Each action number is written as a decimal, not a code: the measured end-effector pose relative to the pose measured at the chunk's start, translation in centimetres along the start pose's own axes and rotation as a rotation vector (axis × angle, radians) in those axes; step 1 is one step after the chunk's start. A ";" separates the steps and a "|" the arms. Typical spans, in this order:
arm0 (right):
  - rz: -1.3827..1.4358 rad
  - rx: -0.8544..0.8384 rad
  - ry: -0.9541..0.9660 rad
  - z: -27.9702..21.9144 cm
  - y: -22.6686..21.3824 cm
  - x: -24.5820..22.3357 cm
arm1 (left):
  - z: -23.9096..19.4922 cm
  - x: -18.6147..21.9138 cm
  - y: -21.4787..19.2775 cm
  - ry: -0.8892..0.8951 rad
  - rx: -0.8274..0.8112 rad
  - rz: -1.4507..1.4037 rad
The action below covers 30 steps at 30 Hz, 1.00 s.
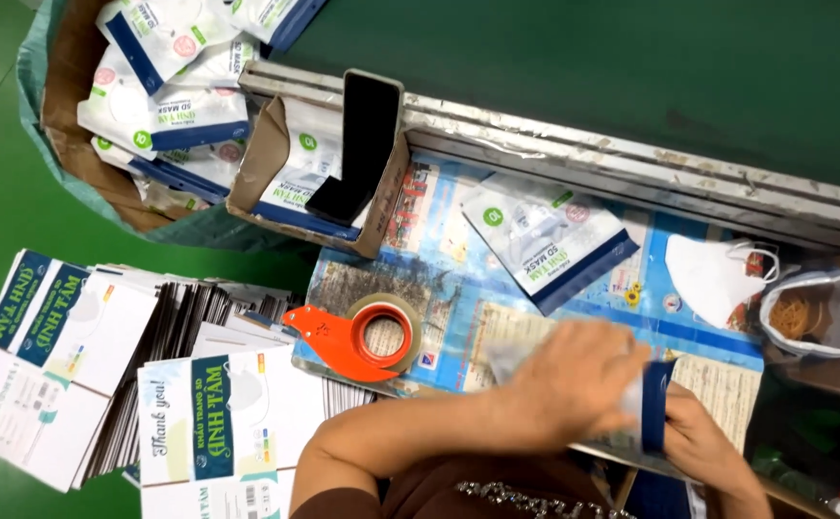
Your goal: Packaging face masks into plastic pouches at a workstation.
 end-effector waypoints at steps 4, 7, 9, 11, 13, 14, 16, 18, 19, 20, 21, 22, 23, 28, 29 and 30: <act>-0.061 -0.032 0.015 -1.0 0.6 -0.9 | -1.7 -1.0 3.3 0.030 -0.119 -0.161; -0.281 0.212 -0.251 -0.3 0.5 -10.8 | -1.6 -2.6 3.0 -0.048 -0.247 -0.175; -0.205 0.271 -0.231 -0.7 -0.3 -11.4 | -1.9 -2.8 3.0 -0.073 -0.304 -0.197; -0.128 0.329 -0.214 -0.7 -0.3 -10.3 | -2.6 -3.0 5.0 -0.099 -0.360 -0.216; 0.081 0.252 -0.010 -0.6 1.0 -6.0 | -4.1 -0.1 9.4 0.261 -0.398 -0.084; 0.078 0.244 -0.018 -0.2 1.3 -5.7 | -4.1 -0.1 9.3 0.258 -0.391 -0.075; 0.136 0.234 -0.029 0.2 2.0 -5.0 | -4.5 -2.2 10.5 -0.025 -0.560 -0.017; 0.243 0.244 -0.032 0.2 1.6 -5.9 | -3.8 -2.5 7.7 -0.021 -0.449 -0.102; 0.348 0.262 -0.031 0.0 1.4 -6.3 | -3.3 -2.5 6.0 -0.010 -0.339 -0.191; 0.347 0.258 -0.040 -0.1 0.9 -5.9 | -3.4 -3.0 5.6 -0.008 -0.335 -0.183; 0.403 0.261 -0.039 -0.1 0.4 -5.4 | -3.4 -3.7 5.1 -0.035 -0.305 -0.153; 0.460 0.262 -0.025 -0.8 0.0 -4.8 | -3.8 -4.1 4.8 -0.071 -0.277 -0.133; 0.460 0.258 -0.020 -1.0 0.3 -4.9 | -3.8 -4.0 4.9 -0.077 -0.275 -0.135; -0.161 0.422 -0.088 -1.1 1.6 -8.7 | -2.9 -3.8 4.5 -0.045 -0.085 -0.213; -0.160 0.422 -0.089 -1.2 1.6 -8.6 | -2.8 -3.7 4.3 -0.044 -0.085 -0.212; -0.161 0.443 -0.082 -1.4 1.5 -8.5 | -2.7 -3.5 3.9 -0.045 -0.066 -0.237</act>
Point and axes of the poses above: each hand's wrist, its own z-axis towards the middle knuckle, its own y-axis out of the palm, x = y × z, the point moved 8 cm from there along z, towards the middle knuckle, and after that the axes turned 8 degrees about z, right-handed, at the moved point
